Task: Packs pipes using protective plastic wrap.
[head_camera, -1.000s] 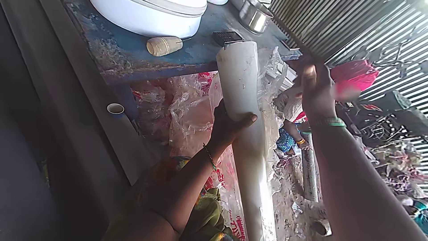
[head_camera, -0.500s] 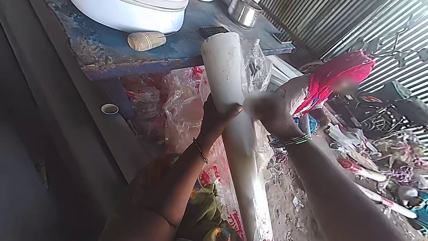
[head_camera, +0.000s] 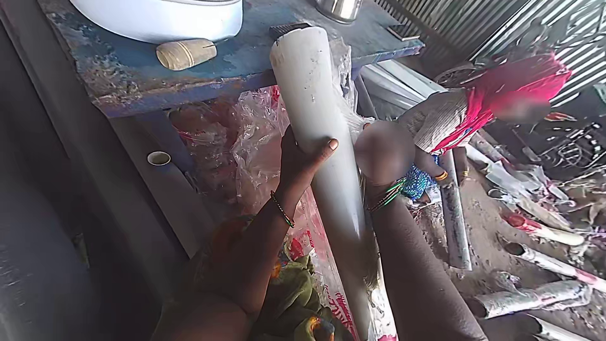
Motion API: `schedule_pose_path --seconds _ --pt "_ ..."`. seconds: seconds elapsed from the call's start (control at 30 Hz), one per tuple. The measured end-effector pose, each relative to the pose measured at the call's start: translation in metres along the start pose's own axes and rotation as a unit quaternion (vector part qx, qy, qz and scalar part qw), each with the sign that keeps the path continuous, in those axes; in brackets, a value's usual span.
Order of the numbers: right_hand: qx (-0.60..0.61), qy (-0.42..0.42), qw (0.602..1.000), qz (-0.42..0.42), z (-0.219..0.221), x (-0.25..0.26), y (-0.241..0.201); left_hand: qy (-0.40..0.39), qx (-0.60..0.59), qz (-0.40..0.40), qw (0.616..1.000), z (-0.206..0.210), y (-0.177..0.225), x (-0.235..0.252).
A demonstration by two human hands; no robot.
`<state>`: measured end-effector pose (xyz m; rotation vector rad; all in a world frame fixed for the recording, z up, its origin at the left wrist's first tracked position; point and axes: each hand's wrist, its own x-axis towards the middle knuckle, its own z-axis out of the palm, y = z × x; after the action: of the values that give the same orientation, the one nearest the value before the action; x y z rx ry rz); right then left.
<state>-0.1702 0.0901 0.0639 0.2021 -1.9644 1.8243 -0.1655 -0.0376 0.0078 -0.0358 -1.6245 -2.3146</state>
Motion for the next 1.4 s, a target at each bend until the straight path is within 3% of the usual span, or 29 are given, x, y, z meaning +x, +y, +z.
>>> schedule_pose_path --seconds 0.17,0.3,0.43,0.53,0.63,0.8,0.97,1.03,1.17,1.23,1.3,1.4 --pt "0.031 0.048 0.998 0.029 0.0 0.002 -0.001 -0.001 -0.024 0.028 0.999 0.002 0.0 0.001" --pt "0.026 0.062 0.996 0.061 0.0 0.004 0.0 -0.001 0.002 0.002 1.0 0.001 0.0 0.0" --pt "-0.108 0.004 0.983 0.147 -0.013 -0.001 0.003 -0.02 0.008 0.001 1.0 -0.002 -0.003 0.002" --pt "-0.134 -0.056 0.967 0.21 -0.046 -0.016 -0.004 -0.031 0.011 -0.006 0.999 -0.004 -0.001 0.001" --pt "-0.227 -0.056 0.955 0.181 -0.089 -0.05 -0.018 -0.031 0.009 0.001 0.999 -0.004 -0.003 0.002" --pt "-0.431 -0.108 0.892 0.086 -0.141 -0.135 -0.025 -0.024 0.015 0.011 1.0 0.0 -0.004 0.0" --pt "-0.415 -0.125 0.896 0.095 -0.153 -0.211 -0.006 -0.003 0.081 0.031 0.996 -0.002 -0.004 -0.005" --pt "-0.396 -0.113 0.908 0.079 -0.157 -0.232 0.008 0.026 0.151 0.078 0.985 -0.005 -0.006 -0.007" --pt "-0.375 -0.059 0.925 0.032 -0.161 -0.256 0.034 0.025 0.285 0.289 0.913 -0.012 0.009 -0.041" --pt "-0.374 -0.035 0.927 0.014 -0.161 -0.261 0.046 -0.073 0.314 0.388 0.864 -0.011 0.014 -0.061" --pt "-0.376 -0.023 0.926 -0.004 -0.16 -0.263 0.051 -0.225 0.323 0.44 0.807 -0.005 0.017 -0.071" --pt "-0.371 -0.022 0.928 -0.017 -0.161 -0.264 0.053 -0.412 0.371 0.482 0.679 0.013 0.025 -0.077"
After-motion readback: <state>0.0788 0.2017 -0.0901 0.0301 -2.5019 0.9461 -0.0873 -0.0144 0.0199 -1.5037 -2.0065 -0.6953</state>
